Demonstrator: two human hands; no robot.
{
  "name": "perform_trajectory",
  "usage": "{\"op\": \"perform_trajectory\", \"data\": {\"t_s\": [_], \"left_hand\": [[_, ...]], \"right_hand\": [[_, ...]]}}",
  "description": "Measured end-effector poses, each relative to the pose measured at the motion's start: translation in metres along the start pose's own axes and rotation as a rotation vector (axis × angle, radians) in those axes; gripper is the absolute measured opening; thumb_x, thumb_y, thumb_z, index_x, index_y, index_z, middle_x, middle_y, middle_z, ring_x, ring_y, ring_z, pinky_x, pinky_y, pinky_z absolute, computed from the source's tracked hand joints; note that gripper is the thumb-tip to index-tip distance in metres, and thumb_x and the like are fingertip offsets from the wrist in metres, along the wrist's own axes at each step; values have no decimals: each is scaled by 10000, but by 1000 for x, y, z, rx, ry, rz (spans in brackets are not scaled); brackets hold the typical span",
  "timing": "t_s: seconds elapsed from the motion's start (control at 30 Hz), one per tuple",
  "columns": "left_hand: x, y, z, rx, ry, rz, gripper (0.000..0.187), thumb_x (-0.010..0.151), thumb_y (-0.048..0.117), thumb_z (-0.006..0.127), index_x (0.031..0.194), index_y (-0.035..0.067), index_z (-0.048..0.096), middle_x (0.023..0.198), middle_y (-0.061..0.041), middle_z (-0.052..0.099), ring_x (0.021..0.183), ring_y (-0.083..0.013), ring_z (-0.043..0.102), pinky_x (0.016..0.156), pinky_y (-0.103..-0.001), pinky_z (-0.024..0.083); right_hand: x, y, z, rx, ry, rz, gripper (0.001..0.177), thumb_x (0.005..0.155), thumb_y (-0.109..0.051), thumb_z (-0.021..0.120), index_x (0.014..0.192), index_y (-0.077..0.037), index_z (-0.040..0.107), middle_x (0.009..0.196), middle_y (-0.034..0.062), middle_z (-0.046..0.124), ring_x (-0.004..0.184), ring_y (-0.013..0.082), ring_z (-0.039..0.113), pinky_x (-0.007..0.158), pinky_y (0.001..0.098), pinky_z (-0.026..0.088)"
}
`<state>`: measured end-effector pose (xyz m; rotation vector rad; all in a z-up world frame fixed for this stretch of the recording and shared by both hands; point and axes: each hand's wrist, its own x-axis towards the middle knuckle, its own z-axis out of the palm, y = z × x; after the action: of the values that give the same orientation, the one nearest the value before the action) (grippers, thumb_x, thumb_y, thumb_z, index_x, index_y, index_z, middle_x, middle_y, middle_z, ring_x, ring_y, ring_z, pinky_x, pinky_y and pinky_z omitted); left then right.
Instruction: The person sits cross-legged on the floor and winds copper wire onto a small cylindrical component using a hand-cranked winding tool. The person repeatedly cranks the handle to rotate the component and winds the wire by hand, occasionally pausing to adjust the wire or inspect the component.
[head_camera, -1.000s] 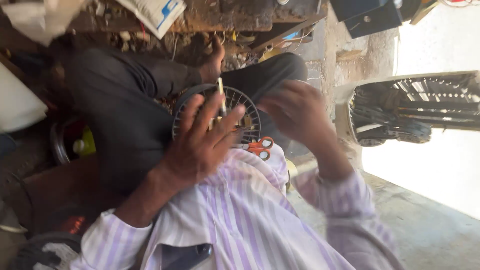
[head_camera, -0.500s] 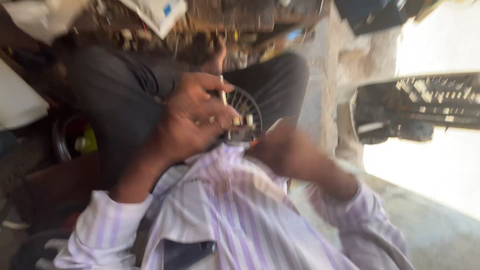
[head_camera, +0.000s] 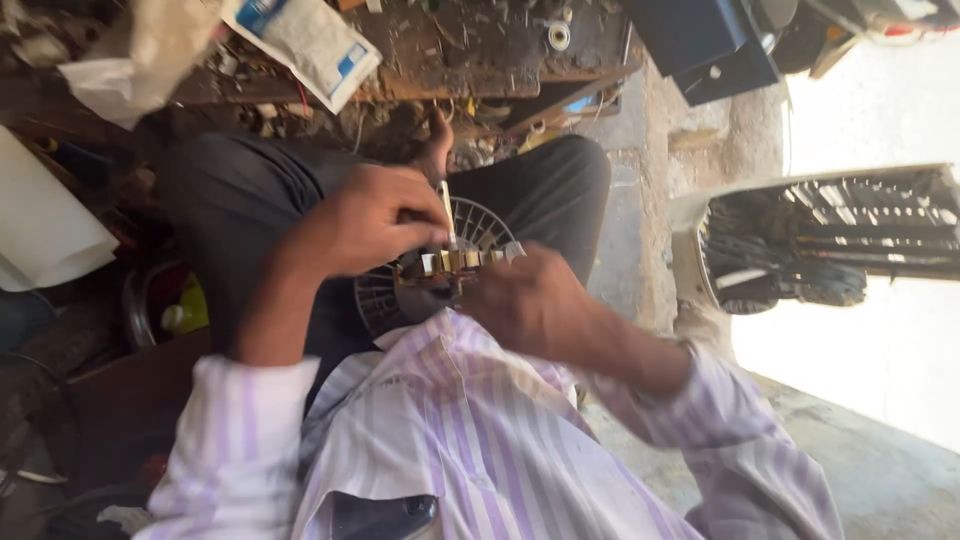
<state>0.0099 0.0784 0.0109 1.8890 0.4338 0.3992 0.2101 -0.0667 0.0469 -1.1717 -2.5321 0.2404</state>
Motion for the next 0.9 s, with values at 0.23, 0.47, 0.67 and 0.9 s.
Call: {"op": "perform_trajectory", "data": {"t_s": [0.23,0.47,0.67,0.9], "left_hand": [[-60,7,74,714,488,485,212,769,108,735,962,20,727,1250,-142,636,1061,-365,683,910,-518,559],[1,0,34,-42,368,81,110,901,94,790,874,41,697,911,-121,714,838,-251,698,786,-414,551],[-15,2,23,-485,251,56,78,913,91,707,965,88,649,1093,-76,703,922,-213,760,825,-381,636],[-43,9,56,253,498,464,105,784,18,661,881,57,653,1177,-241,664,1151,-464,595,997,-542,475]], "right_hand": [[-18,46,14,167,99,429,144,830,-116,835,928,-68,741,818,82,669,753,261,660,656,409,520],[6,50,33,-112,129,388,167,775,-187,820,941,-191,797,759,40,654,679,236,653,553,410,480],[-13,-7,-4,-45,-234,144,82,814,-197,782,892,-183,762,792,12,650,707,179,658,619,380,509],[-33,87,57,361,239,470,144,887,-201,852,906,-110,742,837,46,681,721,199,674,631,363,535]]}}
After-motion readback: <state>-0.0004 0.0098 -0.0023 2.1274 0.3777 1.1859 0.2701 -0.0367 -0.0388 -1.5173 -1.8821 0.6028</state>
